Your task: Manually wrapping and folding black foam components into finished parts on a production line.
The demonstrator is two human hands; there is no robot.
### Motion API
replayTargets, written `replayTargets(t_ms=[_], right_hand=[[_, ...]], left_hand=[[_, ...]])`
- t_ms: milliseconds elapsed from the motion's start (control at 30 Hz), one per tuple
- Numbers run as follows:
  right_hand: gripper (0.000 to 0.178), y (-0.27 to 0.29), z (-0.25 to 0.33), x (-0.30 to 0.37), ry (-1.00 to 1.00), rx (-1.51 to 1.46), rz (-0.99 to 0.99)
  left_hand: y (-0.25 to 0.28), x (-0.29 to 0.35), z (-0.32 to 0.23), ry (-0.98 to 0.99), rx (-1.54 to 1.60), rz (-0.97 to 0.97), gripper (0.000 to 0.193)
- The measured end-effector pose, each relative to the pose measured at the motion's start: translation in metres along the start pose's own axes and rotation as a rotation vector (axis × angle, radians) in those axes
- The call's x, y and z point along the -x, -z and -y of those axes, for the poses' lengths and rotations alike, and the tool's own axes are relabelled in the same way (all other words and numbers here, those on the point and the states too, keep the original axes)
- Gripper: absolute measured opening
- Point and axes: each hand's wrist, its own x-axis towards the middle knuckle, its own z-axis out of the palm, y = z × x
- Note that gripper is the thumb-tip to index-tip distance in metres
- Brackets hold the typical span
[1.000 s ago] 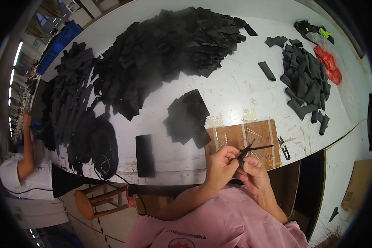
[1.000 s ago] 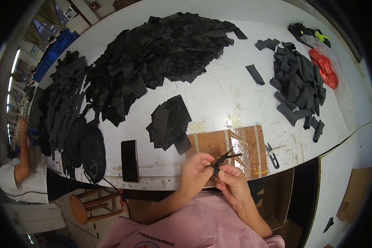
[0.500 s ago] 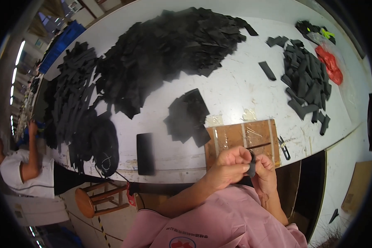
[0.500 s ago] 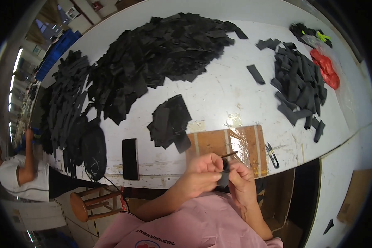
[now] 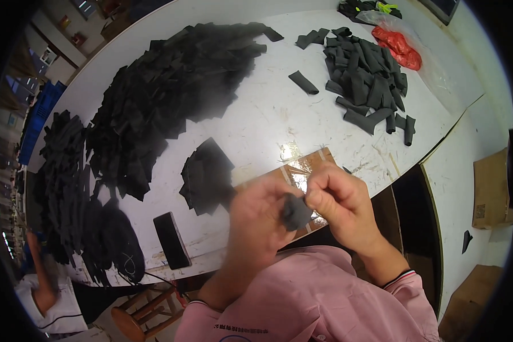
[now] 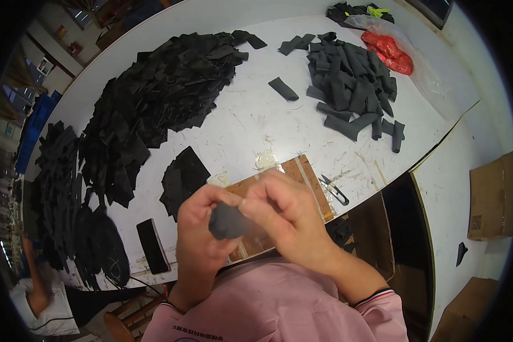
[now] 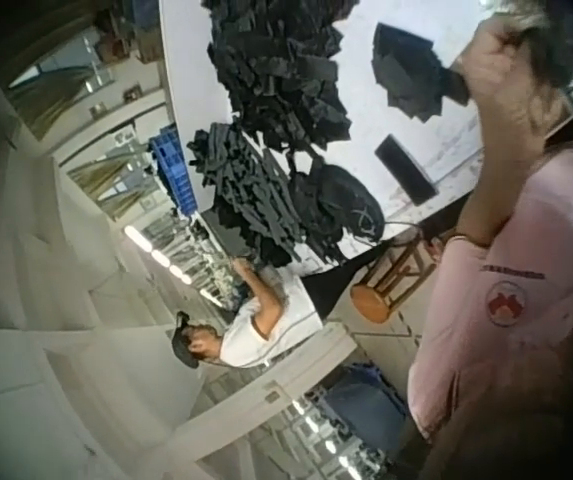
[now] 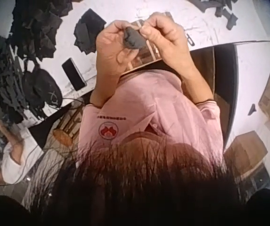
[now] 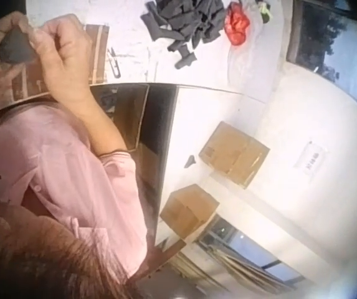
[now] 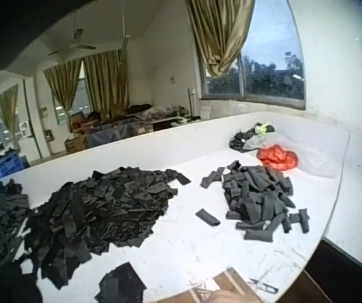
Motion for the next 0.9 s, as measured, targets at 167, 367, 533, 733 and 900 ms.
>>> replayTargets(t_ms=[167,367,533,733,900], right_hand=[[0.02,0.01,-0.027,-0.021,-0.333,-0.371,0.223],[0.02,0.017,-0.085,-0.011,-0.448,-0.556,0.272],[0.019,0.011,-0.073,-0.026,-0.382,-0.484,0.246],[0.02,0.018,-0.079,-0.03,-0.281,-0.471,0.427],[0.021,0.013,-0.096,-0.024,-0.302,-0.487,0.403]], left_hand=[[0.025,-0.014,0.014,0.236,0.812,0.317,0.025],[0.054,-0.008,0.04,0.168,0.367,-0.016,0.024],[0.041,-0.017,0.027,0.145,0.416,0.046,0.021],[0.015,-0.006,0.028,-0.092,-0.275,-0.073,0.022],[0.049,-0.001,0.042,-0.069,-0.095,-0.115,0.02]])
